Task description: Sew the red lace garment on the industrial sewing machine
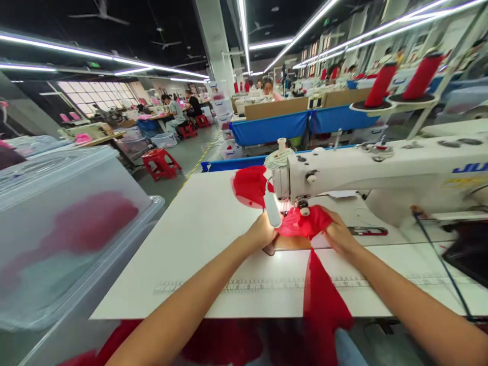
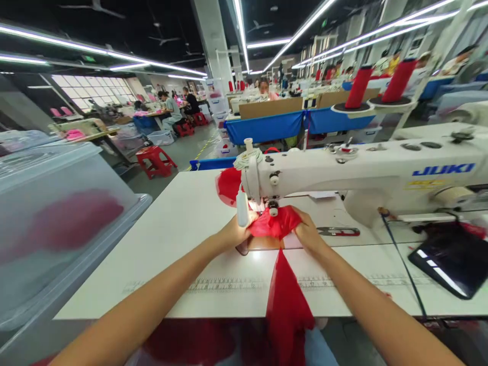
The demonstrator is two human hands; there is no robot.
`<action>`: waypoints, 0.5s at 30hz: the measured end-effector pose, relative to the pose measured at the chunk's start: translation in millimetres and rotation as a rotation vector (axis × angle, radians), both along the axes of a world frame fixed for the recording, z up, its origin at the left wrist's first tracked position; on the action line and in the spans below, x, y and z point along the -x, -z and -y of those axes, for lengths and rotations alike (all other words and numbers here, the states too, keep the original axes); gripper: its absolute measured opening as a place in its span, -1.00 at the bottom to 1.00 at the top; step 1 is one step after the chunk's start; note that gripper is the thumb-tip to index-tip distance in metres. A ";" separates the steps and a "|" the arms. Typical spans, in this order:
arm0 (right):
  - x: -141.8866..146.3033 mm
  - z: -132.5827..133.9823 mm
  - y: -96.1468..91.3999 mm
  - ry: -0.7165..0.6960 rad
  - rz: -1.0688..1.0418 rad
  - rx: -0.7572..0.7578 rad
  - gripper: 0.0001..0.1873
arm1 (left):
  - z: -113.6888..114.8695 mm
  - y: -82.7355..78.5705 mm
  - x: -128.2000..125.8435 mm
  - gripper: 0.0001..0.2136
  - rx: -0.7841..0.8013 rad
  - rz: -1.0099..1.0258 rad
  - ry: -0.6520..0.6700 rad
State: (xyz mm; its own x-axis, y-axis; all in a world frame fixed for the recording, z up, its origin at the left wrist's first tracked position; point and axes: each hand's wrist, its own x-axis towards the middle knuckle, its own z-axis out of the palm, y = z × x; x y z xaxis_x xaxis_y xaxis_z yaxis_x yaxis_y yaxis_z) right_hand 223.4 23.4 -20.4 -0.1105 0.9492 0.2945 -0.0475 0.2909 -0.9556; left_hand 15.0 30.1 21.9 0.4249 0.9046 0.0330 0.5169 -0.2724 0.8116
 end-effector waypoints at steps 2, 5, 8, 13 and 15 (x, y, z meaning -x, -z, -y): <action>-1.7 -0.2 4.9 0.010 -0.023 0.046 -0.66 | -11.1 -3.5 1.7 -0.69 0.053 -0.003 0.070; -3.7 1.7 4.6 0.032 -0.027 0.079 -0.65 | -24.6 -8.6 3.1 -0.65 0.107 0.006 0.147; -4.3 5.4 -2.3 0.042 -0.007 0.083 -0.57 | -31.6 -13.3 3.9 -0.64 0.137 0.014 0.207; -2.5 7.1 -8.4 0.049 0.010 0.063 -0.55 | -30.2 -14.3 5.5 -0.63 0.154 0.033 0.219; -2.1 6.5 -7.6 0.051 0.014 0.053 -0.55 | -24.9 -11.0 4.1 -0.57 0.142 0.075 0.177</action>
